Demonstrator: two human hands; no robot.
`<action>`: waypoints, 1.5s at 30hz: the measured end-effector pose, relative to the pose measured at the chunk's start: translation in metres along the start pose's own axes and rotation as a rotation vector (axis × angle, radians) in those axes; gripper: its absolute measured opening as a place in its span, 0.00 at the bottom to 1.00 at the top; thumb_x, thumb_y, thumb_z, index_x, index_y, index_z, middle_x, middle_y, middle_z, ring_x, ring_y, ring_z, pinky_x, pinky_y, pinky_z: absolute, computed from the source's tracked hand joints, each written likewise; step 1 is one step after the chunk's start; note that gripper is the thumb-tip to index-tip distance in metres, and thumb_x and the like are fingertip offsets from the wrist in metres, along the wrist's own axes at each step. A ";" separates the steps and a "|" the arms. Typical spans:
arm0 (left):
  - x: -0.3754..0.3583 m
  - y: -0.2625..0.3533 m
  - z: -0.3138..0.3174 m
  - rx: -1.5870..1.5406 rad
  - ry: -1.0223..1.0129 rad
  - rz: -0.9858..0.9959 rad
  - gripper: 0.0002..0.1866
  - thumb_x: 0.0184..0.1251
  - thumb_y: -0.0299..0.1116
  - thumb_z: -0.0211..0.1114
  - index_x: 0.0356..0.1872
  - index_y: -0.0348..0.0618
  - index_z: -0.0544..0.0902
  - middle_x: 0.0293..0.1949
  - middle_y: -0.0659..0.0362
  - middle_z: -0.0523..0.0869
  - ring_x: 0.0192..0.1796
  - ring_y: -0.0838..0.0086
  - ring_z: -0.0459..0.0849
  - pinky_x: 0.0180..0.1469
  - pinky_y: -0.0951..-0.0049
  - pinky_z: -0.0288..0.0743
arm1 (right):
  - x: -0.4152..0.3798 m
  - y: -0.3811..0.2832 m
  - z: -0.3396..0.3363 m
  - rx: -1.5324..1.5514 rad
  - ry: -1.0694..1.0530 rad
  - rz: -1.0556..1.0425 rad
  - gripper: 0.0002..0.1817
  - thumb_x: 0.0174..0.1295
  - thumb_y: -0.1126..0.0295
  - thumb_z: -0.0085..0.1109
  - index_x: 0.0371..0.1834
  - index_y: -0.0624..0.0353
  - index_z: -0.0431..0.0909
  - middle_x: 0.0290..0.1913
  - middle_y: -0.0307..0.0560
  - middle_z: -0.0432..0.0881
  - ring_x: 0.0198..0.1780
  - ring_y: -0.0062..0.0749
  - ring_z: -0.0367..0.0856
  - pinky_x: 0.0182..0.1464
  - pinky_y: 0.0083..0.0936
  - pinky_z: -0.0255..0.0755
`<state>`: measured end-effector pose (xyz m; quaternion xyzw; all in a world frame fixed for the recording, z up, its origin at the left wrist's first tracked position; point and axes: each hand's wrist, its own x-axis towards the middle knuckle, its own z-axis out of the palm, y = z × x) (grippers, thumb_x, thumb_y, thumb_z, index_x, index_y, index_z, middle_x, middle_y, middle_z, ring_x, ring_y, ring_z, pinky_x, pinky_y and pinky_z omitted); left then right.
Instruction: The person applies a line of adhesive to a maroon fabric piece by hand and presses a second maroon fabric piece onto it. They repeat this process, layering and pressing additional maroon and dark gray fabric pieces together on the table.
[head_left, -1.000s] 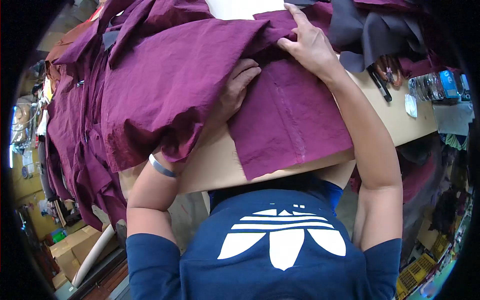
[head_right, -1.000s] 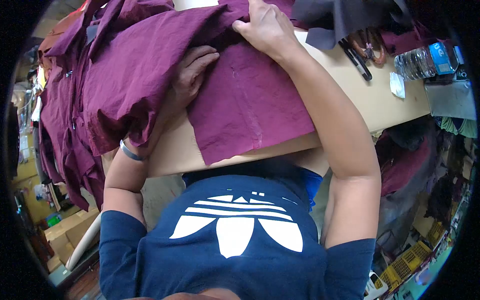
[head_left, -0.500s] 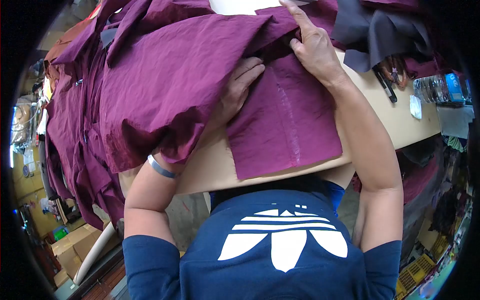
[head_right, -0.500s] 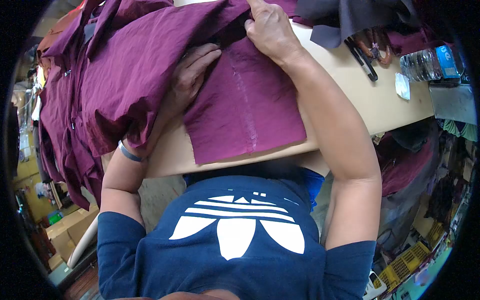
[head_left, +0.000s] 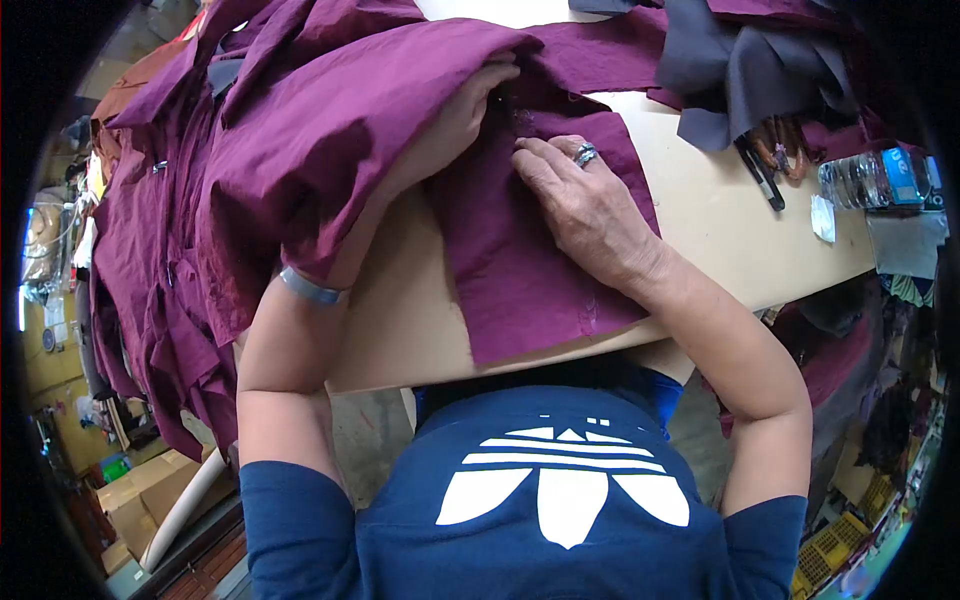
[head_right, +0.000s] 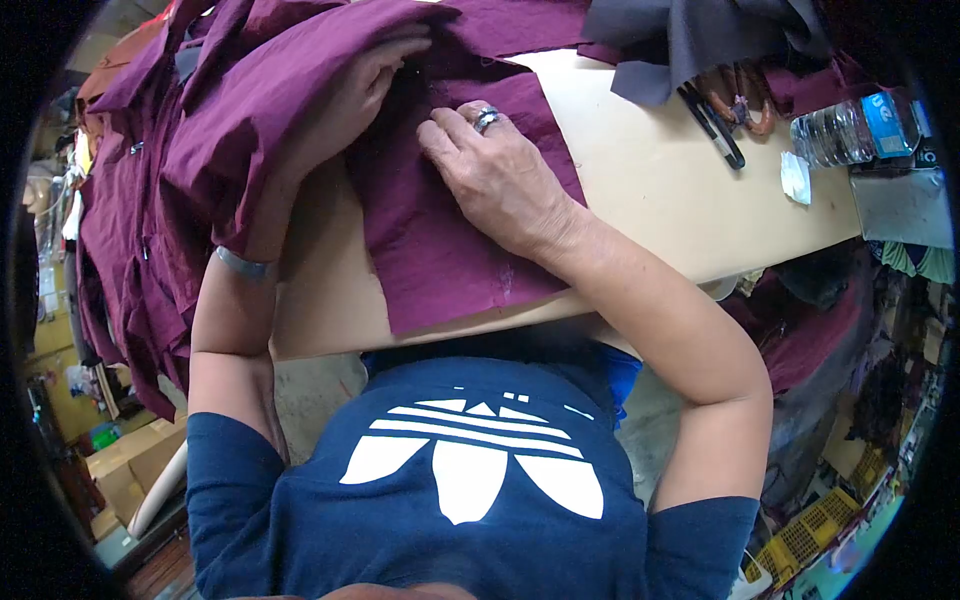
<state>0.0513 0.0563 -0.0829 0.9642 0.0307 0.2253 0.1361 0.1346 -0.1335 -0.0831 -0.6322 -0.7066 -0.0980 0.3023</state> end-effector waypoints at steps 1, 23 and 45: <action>0.006 0.001 0.000 0.199 -0.001 -0.003 0.15 0.66 0.25 0.51 0.53 0.40 0.75 0.52 0.53 0.79 0.58 0.65 0.76 0.61 0.70 0.67 | 0.001 0.000 0.000 -0.019 0.008 -0.007 0.14 0.51 0.80 0.50 0.42 0.69 0.71 0.46 0.59 0.75 0.46 0.47 0.76 0.51 0.33 0.72; 0.024 0.011 -0.010 0.554 0.255 0.106 0.19 0.70 0.37 0.49 0.57 0.39 0.70 0.55 0.52 0.74 0.57 0.64 0.73 0.59 0.67 0.65 | 0.030 0.013 0.008 0.072 -0.111 0.128 0.17 0.48 0.76 0.54 0.44 0.67 0.69 0.45 0.60 0.72 0.44 0.54 0.76 0.43 0.42 0.76; -0.009 -0.021 0.001 0.125 0.078 -0.040 0.29 0.69 0.50 0.47 0.64 0.39 0.64 0.63 0.52 0.68 0.66 0.63 0.65 0.70 0.63 0.56 | -0.068 -0.047 -0.054 0.115 -0.230 -0.066 0.24 0.49 0.76 0.59 0.53 0.62 0.72 0.50 0.58 0.77 0.55 0.50 0.75 0.55 0.40 0.72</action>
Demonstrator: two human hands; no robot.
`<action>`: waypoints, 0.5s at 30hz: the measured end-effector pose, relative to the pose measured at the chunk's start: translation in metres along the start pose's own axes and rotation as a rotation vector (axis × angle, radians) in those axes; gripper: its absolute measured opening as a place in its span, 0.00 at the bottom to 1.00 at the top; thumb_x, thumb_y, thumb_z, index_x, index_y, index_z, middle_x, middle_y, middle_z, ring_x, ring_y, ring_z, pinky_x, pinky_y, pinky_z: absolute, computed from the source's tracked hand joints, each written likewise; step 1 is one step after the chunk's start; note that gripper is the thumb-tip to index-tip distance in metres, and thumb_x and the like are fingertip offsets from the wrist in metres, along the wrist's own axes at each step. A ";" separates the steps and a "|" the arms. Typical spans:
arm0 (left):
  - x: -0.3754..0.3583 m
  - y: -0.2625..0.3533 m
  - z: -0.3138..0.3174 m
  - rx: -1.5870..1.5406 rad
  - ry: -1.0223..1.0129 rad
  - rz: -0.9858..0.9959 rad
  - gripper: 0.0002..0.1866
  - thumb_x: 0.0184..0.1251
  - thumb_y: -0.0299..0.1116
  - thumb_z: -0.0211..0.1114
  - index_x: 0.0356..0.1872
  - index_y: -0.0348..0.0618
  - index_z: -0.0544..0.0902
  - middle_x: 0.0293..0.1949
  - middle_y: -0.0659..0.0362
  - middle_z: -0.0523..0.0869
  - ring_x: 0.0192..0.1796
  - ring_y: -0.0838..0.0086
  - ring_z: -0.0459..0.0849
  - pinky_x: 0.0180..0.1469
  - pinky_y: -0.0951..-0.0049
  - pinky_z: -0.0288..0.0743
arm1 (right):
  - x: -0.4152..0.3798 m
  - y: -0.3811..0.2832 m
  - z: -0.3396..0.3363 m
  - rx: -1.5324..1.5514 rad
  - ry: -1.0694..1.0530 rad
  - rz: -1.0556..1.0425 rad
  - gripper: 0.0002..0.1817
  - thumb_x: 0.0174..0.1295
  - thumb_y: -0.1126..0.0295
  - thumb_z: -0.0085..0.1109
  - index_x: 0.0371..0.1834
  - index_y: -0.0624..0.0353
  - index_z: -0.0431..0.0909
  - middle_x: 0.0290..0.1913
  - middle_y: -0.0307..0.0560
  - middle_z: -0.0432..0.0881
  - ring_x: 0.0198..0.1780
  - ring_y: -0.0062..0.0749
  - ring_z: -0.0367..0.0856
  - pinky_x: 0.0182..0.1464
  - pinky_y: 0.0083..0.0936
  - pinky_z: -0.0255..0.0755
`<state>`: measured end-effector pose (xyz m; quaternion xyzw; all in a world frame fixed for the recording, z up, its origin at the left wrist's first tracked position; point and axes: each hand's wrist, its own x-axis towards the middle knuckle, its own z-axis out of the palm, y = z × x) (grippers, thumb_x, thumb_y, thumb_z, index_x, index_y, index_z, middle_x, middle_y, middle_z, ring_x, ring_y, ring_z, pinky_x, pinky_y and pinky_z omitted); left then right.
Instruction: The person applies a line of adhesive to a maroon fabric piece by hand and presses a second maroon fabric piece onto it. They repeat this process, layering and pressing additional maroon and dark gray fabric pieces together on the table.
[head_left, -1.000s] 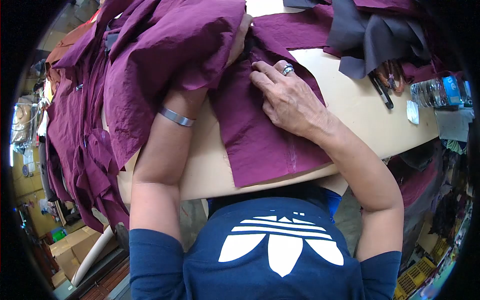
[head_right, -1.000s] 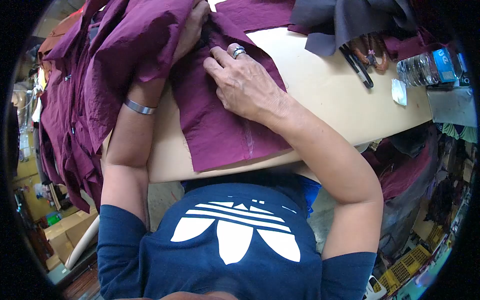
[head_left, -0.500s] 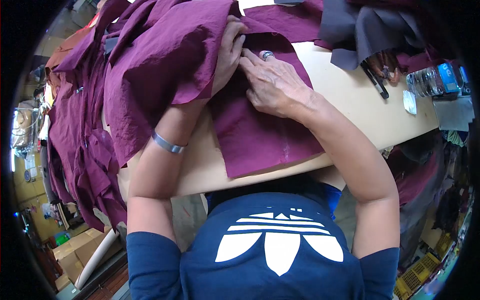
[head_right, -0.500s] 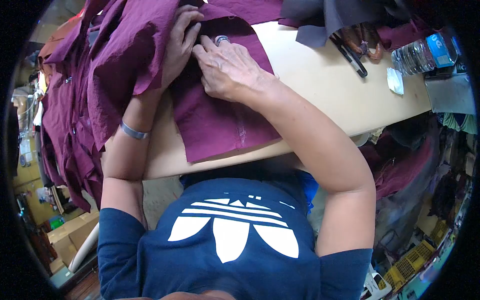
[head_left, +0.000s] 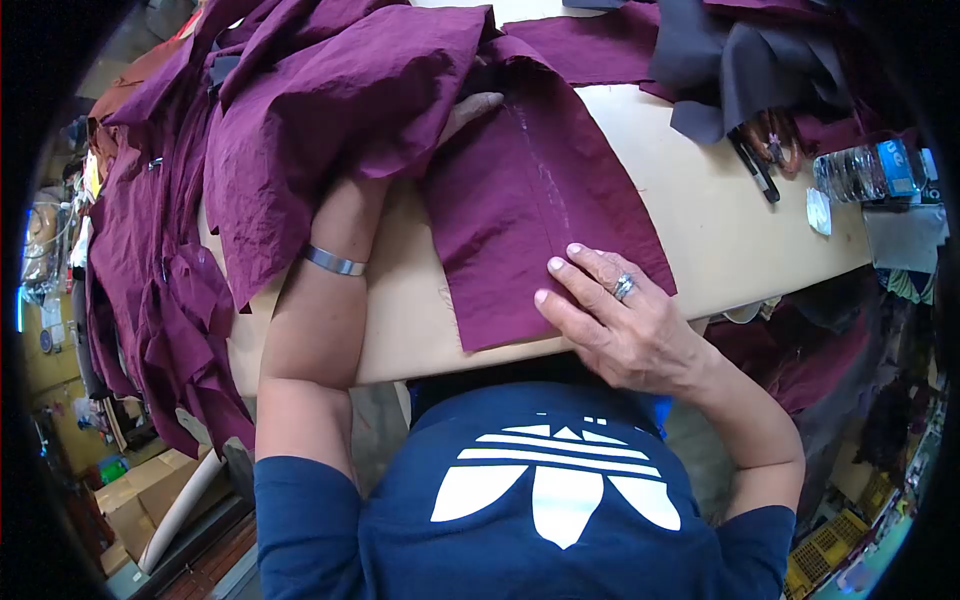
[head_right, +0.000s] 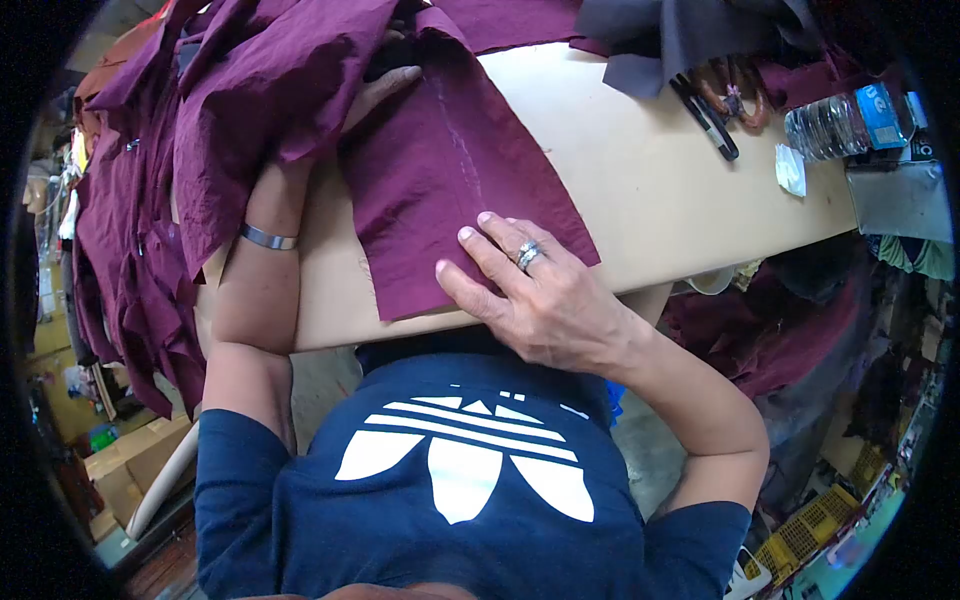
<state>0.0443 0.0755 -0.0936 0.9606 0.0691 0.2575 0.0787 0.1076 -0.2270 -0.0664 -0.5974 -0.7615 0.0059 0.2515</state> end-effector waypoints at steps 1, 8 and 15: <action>0.001 0.000 -0.001 0.071 0.015 0.028 0.30 0.69 0.50 0.48 0.64 0.40 0.64 0.63 0.52 0.68 0.66 0.63 0.65 0.69 0.63 0.56 | 0.000 0.003 0.002 -0.037 0.035 -0.029 0.23 0.50 0.76 0.58 0.53 0.62 0.72 0.50 0.58 0.77 0.54 0.50 0.76 0.54 0.40 0.73; 0.006 -0.035 0.011 1.098 0.066 0.259 0.32 0.66 0.55 0.53 0.63 0.45 0.64 0.62 0.54 0.68 0.65 0.63 0.65 0.68 0.61 0.56 | 0.034 0.007 0.017 0.040 0.215 -0.056 0.24 0.51 0.77 0.55 0.56 0.58 0.76 0.36 0.53 0.82 0.39 0.41 0.83 0.42 0.31 0.79; 0.008 -0.007 -0.007 0.312 0.178 0.189 0.32 0.56 0.60 0.63 0.55 0.48 0.74 0.51 0.55 0.78 0.53 0.60 0.76 0.58 0.62 0.67 | 0.024 -0.007 0.028 -0.049 0.270 -0.069 0.25 0.52 0.73 0.57 0.57 0.52 0.77 0.38 0.55 0.82 0.39 0.39 0.83 0.41 0.31 0.79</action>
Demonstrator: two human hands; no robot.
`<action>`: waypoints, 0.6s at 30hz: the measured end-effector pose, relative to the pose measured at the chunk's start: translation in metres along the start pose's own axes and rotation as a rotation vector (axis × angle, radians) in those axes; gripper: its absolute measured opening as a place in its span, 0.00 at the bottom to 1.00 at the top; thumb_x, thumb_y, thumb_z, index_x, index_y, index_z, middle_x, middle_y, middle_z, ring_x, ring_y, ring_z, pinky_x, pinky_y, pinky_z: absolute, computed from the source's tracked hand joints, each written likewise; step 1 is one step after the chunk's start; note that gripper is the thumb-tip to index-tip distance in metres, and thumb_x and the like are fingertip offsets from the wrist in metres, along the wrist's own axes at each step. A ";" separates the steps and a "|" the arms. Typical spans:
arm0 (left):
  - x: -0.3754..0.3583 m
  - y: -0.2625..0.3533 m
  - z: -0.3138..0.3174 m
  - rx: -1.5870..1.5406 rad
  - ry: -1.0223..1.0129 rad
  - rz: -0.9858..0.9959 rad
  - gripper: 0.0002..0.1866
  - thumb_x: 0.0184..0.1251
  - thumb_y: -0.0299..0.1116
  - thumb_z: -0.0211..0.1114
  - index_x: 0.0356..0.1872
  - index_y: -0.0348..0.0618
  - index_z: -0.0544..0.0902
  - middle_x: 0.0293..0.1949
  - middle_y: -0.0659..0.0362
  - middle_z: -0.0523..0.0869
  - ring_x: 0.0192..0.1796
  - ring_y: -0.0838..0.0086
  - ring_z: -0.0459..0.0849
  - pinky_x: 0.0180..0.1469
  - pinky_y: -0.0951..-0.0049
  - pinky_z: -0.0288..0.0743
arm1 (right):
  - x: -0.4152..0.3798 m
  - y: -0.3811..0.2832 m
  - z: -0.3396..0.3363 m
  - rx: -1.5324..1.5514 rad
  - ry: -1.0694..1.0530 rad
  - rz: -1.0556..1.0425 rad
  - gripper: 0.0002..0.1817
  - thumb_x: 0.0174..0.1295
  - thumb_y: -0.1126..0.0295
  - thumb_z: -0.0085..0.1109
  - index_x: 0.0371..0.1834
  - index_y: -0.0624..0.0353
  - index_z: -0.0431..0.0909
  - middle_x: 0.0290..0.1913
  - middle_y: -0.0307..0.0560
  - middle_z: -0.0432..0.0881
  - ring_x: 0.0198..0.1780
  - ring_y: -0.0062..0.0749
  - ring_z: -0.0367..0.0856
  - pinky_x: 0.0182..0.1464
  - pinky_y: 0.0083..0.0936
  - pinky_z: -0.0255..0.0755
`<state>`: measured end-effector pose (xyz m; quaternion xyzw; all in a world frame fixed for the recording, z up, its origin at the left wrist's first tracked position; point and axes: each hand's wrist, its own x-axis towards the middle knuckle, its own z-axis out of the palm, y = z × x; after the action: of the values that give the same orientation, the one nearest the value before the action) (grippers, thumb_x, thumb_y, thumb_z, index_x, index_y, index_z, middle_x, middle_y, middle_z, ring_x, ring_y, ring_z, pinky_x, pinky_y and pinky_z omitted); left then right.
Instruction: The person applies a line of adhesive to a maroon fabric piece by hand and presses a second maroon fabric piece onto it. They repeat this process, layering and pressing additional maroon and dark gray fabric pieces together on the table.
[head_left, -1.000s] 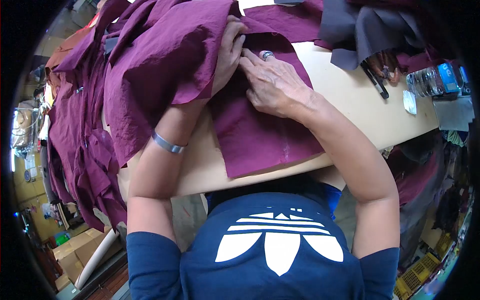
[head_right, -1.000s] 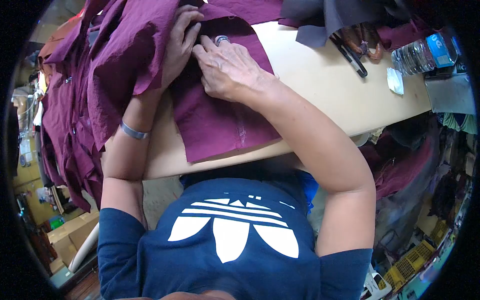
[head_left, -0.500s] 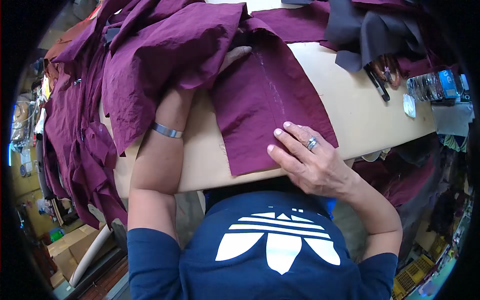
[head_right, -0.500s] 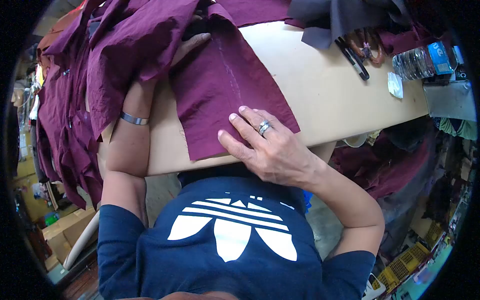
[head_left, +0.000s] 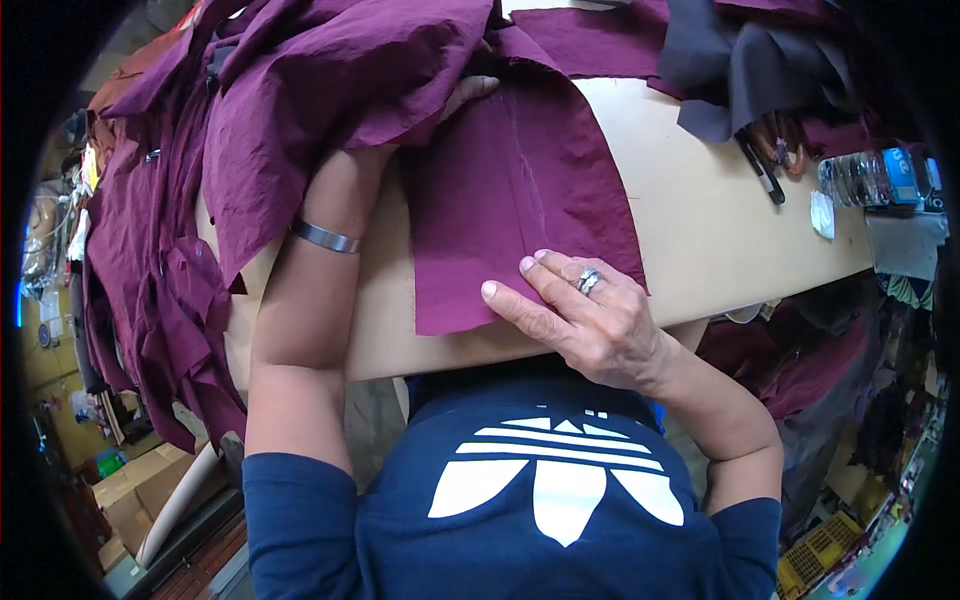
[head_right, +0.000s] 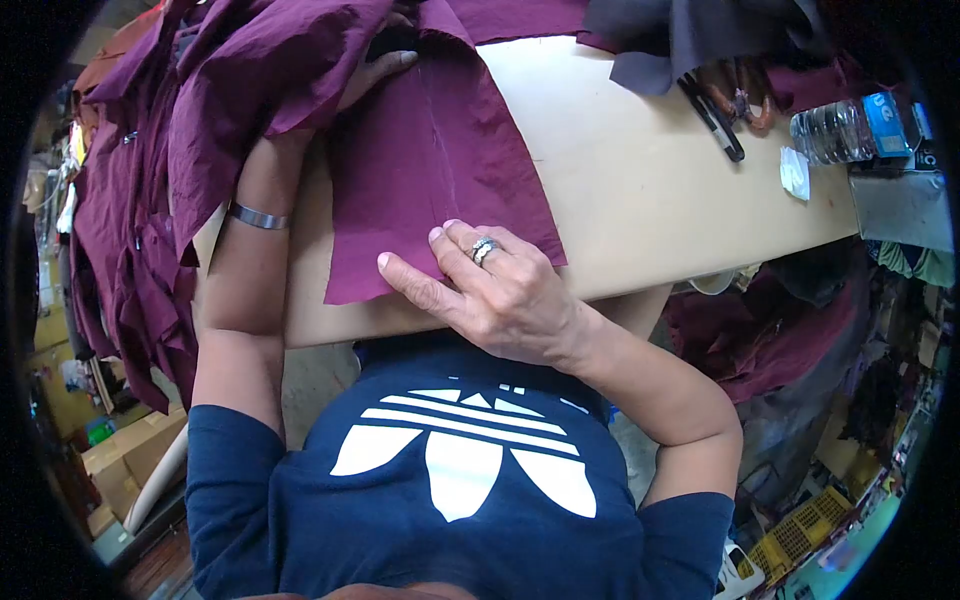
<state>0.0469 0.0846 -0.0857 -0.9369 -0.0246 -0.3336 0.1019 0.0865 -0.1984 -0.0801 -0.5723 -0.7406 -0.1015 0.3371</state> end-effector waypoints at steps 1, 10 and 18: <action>0.001 0.002 -0.004 0.007 -0.027 0.000 0.32 0.56 0.60 0.63 0.55 0.48 0.73 0.51 0.55 0.78 0.53 0.60 0.76 0.58 0.62 0.67 | -0.001 -0.003 -0.002 -0.022 -0.027 0.006 0.24 0.52 0.73 0.56 0.56 0.53 0.77 0.38 0.56 0.82 0.40 0.40 0.83 0.42 0.31 0.79; -0.004 0.010 0.007 -0.003 0.051 -0.007 0.32 0.59 0.58 0.61 0.58 0.48 0.72 0.56 0.55 0.76 0.57 0.60 0.74 0.60 0.63 0.65 | -0.020 -0.017 -0.008 0.038 -0.040 0.065 0.18 0.58 0.71 0.56 0.53 0.56 0.79 0.39 0.52 0.84 0.43 0.39 0.84 0.47 0.34 0.78; -0.008 0.013 0.003 -0.366 -0.153 -0.227 0.25 0.60 0.45 0.66 0.55 0.43 0.76 0.52 0.57 0.80 0.56 0.67 0.77 0.59 0.70 0.70 | -0.154 0.005 -0.077 -0.031 0.750 0.821 0.16 0.52 0.80 0.57 0.45 0.65 0.72 0.40 0.49 0.75 0.41 0.34 0.72 0.47 0.28 0.67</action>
<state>0.0444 0.0726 -0.0953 -0.9535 -0.0766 -0.2698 -0.1100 0.1385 -0.3580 -0.1186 -0.7432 -0.2846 -0.1695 0.5813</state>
